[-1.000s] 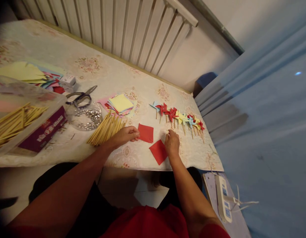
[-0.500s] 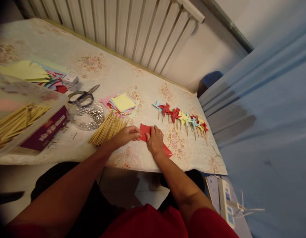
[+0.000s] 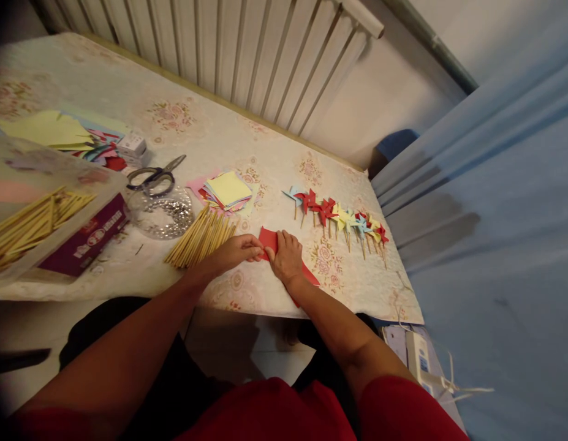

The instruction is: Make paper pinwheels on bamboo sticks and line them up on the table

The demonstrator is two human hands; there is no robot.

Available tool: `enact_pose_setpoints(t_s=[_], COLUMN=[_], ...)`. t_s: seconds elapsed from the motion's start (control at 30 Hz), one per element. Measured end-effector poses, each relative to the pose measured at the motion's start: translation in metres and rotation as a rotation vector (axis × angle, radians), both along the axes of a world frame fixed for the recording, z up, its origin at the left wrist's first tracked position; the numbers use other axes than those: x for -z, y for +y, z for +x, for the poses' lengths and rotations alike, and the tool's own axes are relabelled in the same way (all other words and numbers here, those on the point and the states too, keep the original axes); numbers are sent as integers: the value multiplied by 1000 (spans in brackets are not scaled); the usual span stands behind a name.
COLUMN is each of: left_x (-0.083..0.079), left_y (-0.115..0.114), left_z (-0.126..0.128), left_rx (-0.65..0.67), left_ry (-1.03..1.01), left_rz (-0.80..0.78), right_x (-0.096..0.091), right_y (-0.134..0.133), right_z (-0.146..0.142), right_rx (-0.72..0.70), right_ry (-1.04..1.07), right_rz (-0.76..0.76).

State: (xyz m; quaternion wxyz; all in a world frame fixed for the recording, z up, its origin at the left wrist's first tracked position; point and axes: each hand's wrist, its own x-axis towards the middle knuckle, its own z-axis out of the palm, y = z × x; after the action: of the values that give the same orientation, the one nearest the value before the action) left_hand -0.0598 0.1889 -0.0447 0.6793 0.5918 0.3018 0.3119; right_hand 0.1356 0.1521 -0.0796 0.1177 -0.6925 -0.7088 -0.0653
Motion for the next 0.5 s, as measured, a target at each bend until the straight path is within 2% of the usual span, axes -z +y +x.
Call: enact_pose_setpoints(t_s=[0.27, 0.5], left_x=[1, 7], left_y=[1, 5], left_z=[0, 0], left_rx=[3, -11], left_ry=[-7, -24], left_rz=[-4, -9], right_x=[-1, 2], right_y=[1, 4], right_z=[2, -4], right_rx=[-32, 155], right_ry=[9, 54], right_rz=[4, 49])
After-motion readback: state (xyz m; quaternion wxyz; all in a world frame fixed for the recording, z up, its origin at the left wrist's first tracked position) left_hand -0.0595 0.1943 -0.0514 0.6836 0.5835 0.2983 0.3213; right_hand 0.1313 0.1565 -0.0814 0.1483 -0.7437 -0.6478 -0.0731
